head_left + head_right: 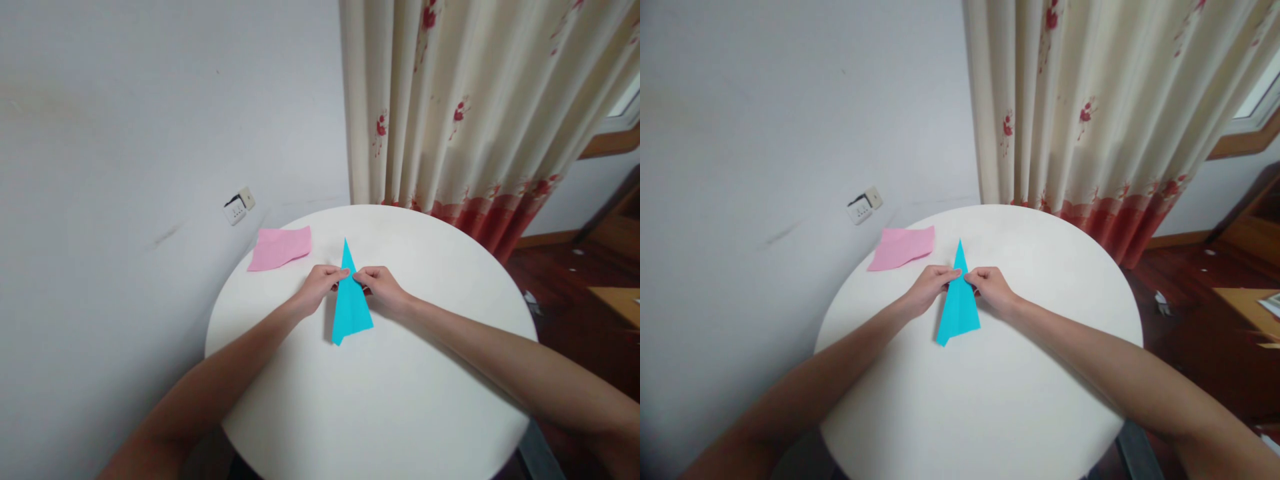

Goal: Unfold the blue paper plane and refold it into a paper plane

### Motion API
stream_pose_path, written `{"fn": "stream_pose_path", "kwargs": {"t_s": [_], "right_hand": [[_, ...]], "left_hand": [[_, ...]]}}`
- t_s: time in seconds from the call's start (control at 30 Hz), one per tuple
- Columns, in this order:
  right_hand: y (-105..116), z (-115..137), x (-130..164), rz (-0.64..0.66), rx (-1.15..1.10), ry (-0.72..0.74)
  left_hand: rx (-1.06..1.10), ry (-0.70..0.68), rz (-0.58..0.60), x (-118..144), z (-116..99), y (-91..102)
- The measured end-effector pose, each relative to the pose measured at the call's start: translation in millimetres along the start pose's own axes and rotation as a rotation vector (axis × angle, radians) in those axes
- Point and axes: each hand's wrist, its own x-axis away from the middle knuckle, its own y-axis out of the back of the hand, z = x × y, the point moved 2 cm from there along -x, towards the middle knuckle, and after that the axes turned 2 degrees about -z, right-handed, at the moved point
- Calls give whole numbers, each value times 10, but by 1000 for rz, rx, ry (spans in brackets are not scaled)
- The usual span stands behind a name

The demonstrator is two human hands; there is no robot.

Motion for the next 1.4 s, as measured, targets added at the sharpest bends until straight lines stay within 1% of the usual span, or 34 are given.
{"fn": "stream_pose_path", "kwargs": {"t_s": [0.13,0.23,0.37,0.5,0.73,0.9,1.1,1.27,1.4], "right_hand": [[8,-3,-15,-25,37,4],[23,-1,-33,-64,46,28],[37,-30,-56,-99,-6,36],[53,-67,-66,-123,-73,22],[38,-77,-59,-129,-88,18],[36,-82,-65,-137,-112,21],[39,-38,-53,-169,-87,54],[43,-23,-58,-169,-79,59],[48,-33,-65,-142,-111,4]], "left_hand": [[-29,-2,33,10,10,1],[-46,13,80,22,23,-10],[-102,28,142,52,33,-53],[-141,51,177,75,37,-82],[-156,62,204,86,10,-83],[-186,60,267,97,-13,-95],[-217,75,297,102,-16,-96],[-216,69,313,106,-26,-106],[-213,58,301,99,-18,-109]]}}
